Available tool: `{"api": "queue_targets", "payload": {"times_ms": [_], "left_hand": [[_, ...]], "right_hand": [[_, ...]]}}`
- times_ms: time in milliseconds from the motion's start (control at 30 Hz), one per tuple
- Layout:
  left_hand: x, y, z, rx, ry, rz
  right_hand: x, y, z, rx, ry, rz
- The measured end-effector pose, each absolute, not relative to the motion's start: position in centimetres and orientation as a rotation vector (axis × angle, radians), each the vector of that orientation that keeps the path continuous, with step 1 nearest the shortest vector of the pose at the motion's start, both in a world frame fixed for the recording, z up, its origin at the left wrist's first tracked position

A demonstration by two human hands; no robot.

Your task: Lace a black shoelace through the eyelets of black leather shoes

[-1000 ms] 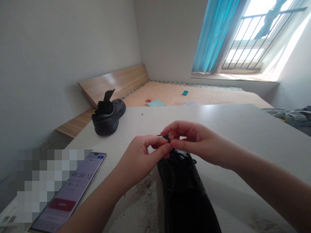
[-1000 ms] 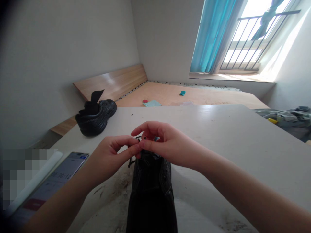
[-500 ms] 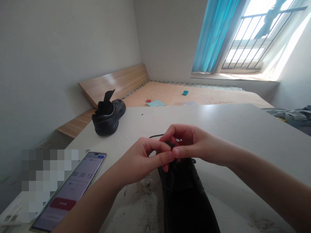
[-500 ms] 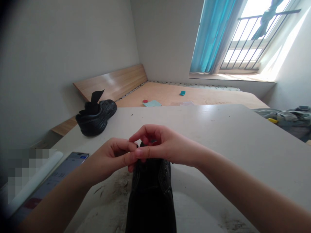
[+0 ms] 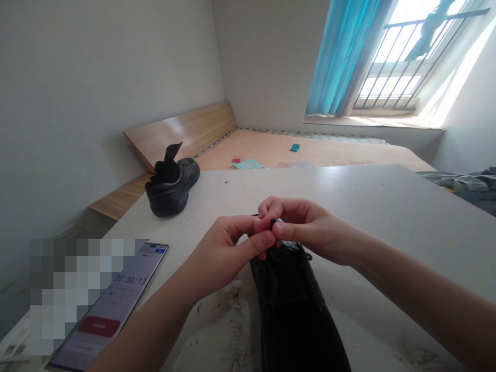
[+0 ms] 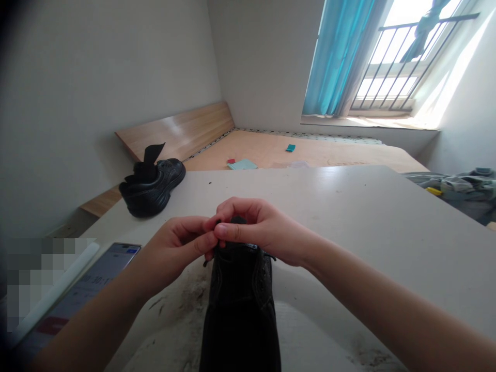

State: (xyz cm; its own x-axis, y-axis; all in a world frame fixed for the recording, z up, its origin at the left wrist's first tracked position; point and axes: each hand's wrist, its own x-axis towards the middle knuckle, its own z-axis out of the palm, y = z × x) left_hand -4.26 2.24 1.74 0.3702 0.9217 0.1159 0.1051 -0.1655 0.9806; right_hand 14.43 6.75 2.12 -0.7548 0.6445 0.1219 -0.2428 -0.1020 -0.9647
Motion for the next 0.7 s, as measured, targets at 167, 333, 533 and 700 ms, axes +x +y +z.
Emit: {"api": "queue_targets", "payload": {"times_ms": [167, 333, 533, 700], "left_hand": [[-3.9, 1.9, 2.0, 1.633, 1.061, 1.075], [-3.6, 1.9, 2.2, 1.817, 1.229, 1.181], [-5.2, 4.2, 0.4, 2.005, 1.724, 0.767], [-5.8, 5.4, -2.3, 2.072, 1.819, 0.552]], "right_hand": [[13.6, 5.3, 2.5, -0.538, -1.384, 1.959], [13.3, 4.6, 3.6, -0.671, -1.5, 1.651], [13.6, 4.0, 5.1, -0.709, -1.555, 1.479], [13.5, 4.0, 5.0, -0.688, -1.501, 1.533]]}}
